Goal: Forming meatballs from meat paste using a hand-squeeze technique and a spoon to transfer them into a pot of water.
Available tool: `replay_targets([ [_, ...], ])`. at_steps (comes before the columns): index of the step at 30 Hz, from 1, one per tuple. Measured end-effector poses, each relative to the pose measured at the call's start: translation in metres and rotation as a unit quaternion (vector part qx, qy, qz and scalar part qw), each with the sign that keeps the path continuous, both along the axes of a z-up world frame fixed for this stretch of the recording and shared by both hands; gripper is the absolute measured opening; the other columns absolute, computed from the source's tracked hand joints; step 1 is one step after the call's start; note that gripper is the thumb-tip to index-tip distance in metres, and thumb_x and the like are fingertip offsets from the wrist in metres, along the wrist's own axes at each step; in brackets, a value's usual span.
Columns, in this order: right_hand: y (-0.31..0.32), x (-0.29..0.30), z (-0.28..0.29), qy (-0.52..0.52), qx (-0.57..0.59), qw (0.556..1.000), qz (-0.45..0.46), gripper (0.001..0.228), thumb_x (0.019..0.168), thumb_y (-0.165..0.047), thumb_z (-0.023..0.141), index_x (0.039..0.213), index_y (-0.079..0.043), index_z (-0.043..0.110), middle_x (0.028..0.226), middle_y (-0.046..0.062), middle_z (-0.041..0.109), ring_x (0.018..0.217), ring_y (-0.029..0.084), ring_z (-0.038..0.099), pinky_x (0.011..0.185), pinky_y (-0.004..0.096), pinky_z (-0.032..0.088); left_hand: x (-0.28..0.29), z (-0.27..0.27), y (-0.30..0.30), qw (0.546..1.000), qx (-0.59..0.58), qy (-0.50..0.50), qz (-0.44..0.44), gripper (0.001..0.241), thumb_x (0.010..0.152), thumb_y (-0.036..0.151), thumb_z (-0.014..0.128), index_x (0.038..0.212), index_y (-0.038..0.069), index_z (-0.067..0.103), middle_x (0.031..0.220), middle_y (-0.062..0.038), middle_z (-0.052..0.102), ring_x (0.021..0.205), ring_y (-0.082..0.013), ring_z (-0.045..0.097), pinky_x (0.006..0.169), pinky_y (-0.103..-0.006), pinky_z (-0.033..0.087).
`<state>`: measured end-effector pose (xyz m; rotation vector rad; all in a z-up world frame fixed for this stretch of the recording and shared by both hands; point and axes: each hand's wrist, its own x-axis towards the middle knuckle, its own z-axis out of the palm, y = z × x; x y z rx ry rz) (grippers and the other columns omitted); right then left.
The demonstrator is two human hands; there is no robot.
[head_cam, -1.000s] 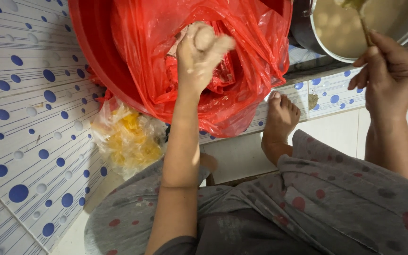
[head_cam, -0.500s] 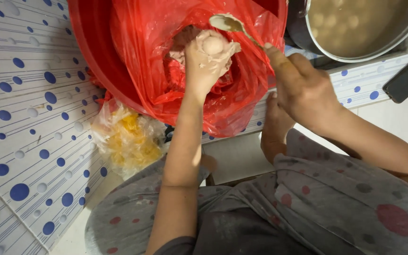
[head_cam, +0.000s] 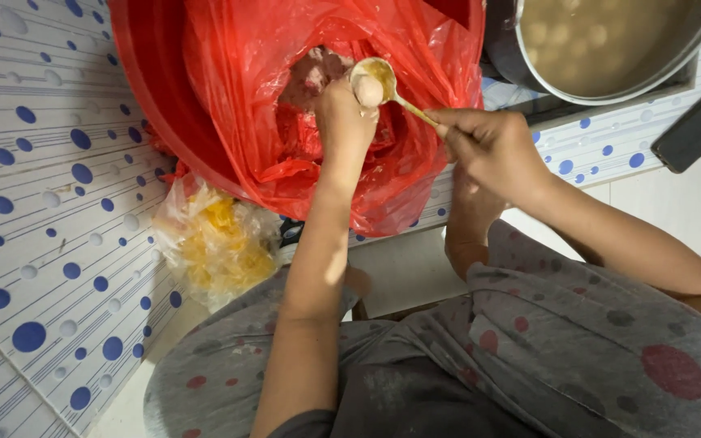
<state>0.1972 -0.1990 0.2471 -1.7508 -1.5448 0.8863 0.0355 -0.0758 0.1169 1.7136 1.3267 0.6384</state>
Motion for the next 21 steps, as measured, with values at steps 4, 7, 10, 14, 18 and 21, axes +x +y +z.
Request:
replay_targets([
  [4,-0.016,0.020,0.002,0.268,-0.167,0.938,-0.142,0.024,0.104,-0.005,0.060,0.125,0.001,0.071,0.064,0.004,0.062,0.036,0.007,0.044,0.032,0.019,0.037,-0.001,-0.015,0.004,0.997,0.060,0.051,-0.025,0.024,0.081,0.007,0.073,0.103,-0.001,0.071,0.078,-0.014,0.075,0.061,-0.0259,0.068,0.056,-0.0351,0.055],
  [7,-0.043,0.047,0.000,0.261,-0.149,0.931,-0.208,0.024,0.104,-0.013,0.063,0.125,-0.003,0.071,0.066,0.002,0.061,0.039,0.005,0.045,0.033,0.018,0.035,-0.007,-0.043,0.016,0.994,0.086,0.029,-0.059,0.020,0.085,0.009,0.069,0.101,-0.001,0.064,0.078,-0.013,0.070,0.065,-0.0289,0.064,0.063,-0.0378,0.053],
  [10,-0.074,0.084,-0.017,0.173,-0.077,0.943,-0.274,0.021,0.110,-0.008,0.065,0.127,0.001,0.070,0.075,0.005,0.062,0.042,0.008,0.048,0.035,0.019,0.038,-0.015,-0.072,0.031,0.988,0.120,-0.003,-0.094,0.008,0.078,0.001,0.069,0.085,0.001,0.066,0.080,-0.013,0.071,0.065,-0.0300,0.064,0.064,-0.0386,0.054],
  [14,-0.112,0.134,-0.052,0.004,0.006,0.948,-0.318,0.022,0.117,0.010,0.058,0.136,0.018,0.067,0.090,0.017,0.065,0.060,0.015,0.055,0.047,0.023,0.047,-0.032,-0.110,0.047,0.969,0.102,0.136,-0.178,0.021,0.075,0.006,0.077,0.078,0.010,0.056,0.071,-0.011,0.068,0.065,-0.0384,0.065,0.064,-0.0473,0.053],
  [18,-0.123,0.165,-0.081,-0.108,0.014,0.942,-0.317,0.023,0.115,0.012,0.058,0.134,0.018,0.070,0.093,0.020,0.070,0.060,0.017,0.059,0.049,0.025,0.056,-0.018,-0.098,0.054,0.914,0.016,0.337,-0.225,0.033,0.080,-0.003,0.069,0.111,-0.001,0.057,0.096,-0.024,0.068,0.085,-0.0431,0.069,0.076,-0.0522,0.058],
  [21,-0.129,0.178,-0.091,-0.161,0.049,0.928,-0.331,0.024,0.111,0.015,0.059,0.133,0.021,0.069,0.096,0.025,0.074,0.058,0.019,0.063,0.046,0.027,0.060,-0.016,-0.092,0.057,0.856,-0.029,0.451,-0.253,0.035,0.099,0.002,0.054,0.132,-0.008,0.054,0.106,-0.034,0.062,0.086,-0.0397,0.066,0.068,-0.0500,0.062],
])
